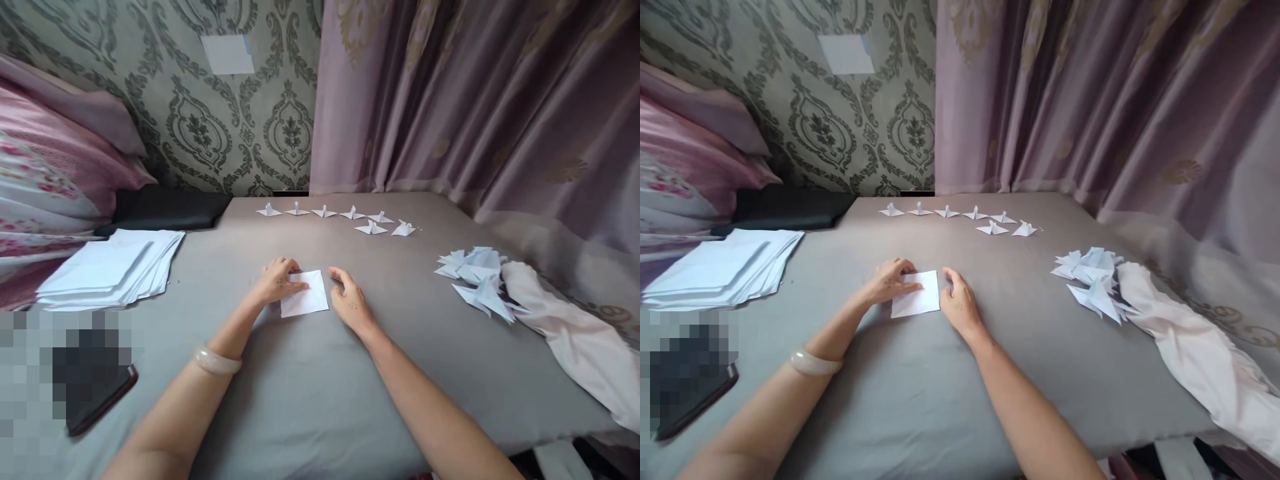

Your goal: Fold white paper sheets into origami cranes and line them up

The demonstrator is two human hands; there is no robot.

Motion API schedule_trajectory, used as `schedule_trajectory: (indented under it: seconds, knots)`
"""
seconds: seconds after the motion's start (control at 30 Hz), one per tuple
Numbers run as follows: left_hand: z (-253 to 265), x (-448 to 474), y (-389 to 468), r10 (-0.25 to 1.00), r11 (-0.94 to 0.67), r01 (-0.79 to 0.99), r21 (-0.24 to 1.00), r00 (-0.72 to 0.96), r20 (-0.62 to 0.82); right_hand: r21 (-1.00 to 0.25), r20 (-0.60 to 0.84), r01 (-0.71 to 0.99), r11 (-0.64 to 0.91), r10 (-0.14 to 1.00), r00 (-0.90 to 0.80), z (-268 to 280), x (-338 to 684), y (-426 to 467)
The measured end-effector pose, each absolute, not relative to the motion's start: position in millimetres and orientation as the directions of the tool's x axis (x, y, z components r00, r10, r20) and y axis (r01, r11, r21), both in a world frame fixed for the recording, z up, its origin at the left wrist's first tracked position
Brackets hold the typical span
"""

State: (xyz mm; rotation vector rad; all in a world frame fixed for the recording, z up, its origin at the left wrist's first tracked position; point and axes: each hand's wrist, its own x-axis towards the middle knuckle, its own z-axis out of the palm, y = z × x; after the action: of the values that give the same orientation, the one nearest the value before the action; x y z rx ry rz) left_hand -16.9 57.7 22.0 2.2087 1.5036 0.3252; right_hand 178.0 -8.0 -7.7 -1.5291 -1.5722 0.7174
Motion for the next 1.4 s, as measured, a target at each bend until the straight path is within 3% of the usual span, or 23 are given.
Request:
schedule_trajectory:
  seconds: [0.13, 0.2, 0.33, 0.43, 0.57, 0.67, 0.77, 0.87, 0.97, 1.03, 1.1, 1.27, 1.4]
  knots:
    - [25, -14, 49, 0.932, -0.200, 0.806, 0.557, 0.333, -0.147, -0.884, 0.165, 0.455, 0.110, 0.983, 0.082, -11, 177, -7]
    - [27, -14, 47, 0.925, -0.111, 0.735, 0.669, 0.322, -0.200, -0.909, 0.163, 0.404, 0.107, 0.981, 0.108, -11, 176, -7]
    - [32, -11, 45, 0.927, 0.188, 0.244, 0.951, 0.274, -0.254, -0.991, 0.046, 0.134, 0.026, 0.988, 0.149, -1, 176, -8]
    - [33, -6, 44, 0.940, 0.250, -0.069, 0.966, 0.256, -0.225, -0.985, -0.086, -0.154, -0.076, 0.995, 0.054, 10, 174, -8]
    - [28, -1, 44, 0.936, 0.250, -0.182, 0.951, 0.295, -0.190, -0.951, -0.112, -0.287, -0.116, 0.993, -0.031, 13, 169, -4]
    - [27, -3, 45, 0.944, 0.128, -0.092, 0.988, 0.317, -0.092, -0.996, 0.040, -0.081, 0.043, 0.998, 0.038, 8, 170, 2]
    - [32, -11, 43, 0.931, -0.295, 0.204, 0.933, 0.279, 0.234, -0.878, 0.383, 0.327, 0.349, 0.923, 0.041, 5, 178, 4]
    - [32, -20, 36, 0.758, -0.650, 0.532, 0.543, 0.406, 0.511, -0.568, 0.534, 0.645, 0.511, 0.825, -0.183, 8, 186, 0]
    - [23, -27, 28, 0.635, -0.765, 0.587, 0.265, 0.619, 0.462, -0.345, 0.433, 0.783, 0.517, 0.828, -0.356, 11, 188, -10]
    - [14, -30, 23, 0.637, -0.769, 0.591, 0.245, 0.673, 0.376, -0.330, 0.344, 0.804, 0.496, 0.856, -0.386, 10, 187, -16]
    - [7, -32, 21, 0.698, -0.716, 0.630, 0.300, 0.648, 0.305, -0.406, 0.284, 0.793, 0.454, 0.887, -0.363, 7, 187, -19]
    - [4, -32, 18, 0.901, -0.429, 0.737, 0.523, 0.392, 0.186, -0.646, 0.183, 0.720, 0.256, 0.967, -0.179, 4, 189, -12]
    - [6, -28, 16, 0.958, -0.282, 0.731, 0.621, 0.245, 0.147, -0.694, 0.115, 0.709, 0.124, 0.992, -0.061, 2, 187, -3]
